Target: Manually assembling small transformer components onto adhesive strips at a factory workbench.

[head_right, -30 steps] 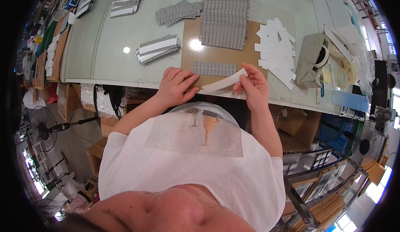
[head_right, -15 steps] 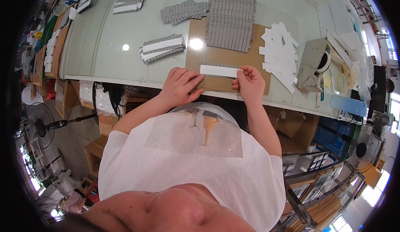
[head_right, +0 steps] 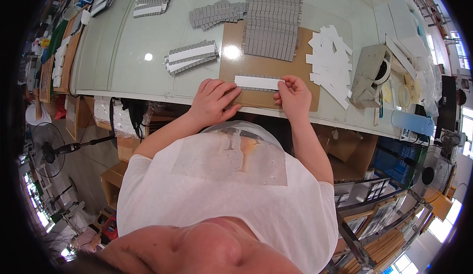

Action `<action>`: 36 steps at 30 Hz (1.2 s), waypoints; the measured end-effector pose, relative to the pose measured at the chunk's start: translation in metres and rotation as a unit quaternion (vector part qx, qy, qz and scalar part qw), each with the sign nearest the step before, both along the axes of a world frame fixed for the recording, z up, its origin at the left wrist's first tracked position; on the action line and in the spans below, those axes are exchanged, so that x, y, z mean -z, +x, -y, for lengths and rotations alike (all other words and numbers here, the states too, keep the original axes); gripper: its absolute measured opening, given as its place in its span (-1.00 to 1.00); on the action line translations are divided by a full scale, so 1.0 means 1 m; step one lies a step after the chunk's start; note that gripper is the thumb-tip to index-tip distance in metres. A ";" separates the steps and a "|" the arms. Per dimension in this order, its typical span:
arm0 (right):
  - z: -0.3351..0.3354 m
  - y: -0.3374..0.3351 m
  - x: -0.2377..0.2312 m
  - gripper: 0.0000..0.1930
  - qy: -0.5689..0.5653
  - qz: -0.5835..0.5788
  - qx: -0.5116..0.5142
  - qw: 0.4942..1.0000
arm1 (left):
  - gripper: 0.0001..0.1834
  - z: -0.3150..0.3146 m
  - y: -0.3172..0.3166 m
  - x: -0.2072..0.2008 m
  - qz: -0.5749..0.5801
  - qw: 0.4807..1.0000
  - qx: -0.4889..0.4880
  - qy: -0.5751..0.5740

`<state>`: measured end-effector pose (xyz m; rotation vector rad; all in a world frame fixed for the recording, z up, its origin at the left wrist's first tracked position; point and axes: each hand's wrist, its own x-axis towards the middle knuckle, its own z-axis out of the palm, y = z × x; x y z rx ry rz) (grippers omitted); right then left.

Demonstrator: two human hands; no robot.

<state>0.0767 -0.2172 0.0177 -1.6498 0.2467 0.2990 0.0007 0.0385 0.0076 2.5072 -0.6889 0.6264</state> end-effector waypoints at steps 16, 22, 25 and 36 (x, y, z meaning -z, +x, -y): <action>-0.001 0.000 0.000 -0.83 -0.003 0.003 -0.009 1.000 | -0.51 0.001 0.000 0.001 -0.002 1.000 0.002 0.001; -0.001 0.000 -0.003 -0.81 0.000 -0.001 -0.010 1.000 | -0.53 0.002 0.000 0.000 -0.001 1.000 0.001 -0.001; 0.002 -0.002 -0.004 -0.77 0.004 -0.003 0.002 1.000 | -0.54 0.002 -0.001 -0.001 -0.001 1.000 0.002 -0.003; 0.053 -0.023 0.007 -0.76 -0.020 0.039 0.056 0.997 | -0.55 0.004 0.000 -0.002 0.001 1.000 -0.001 0.002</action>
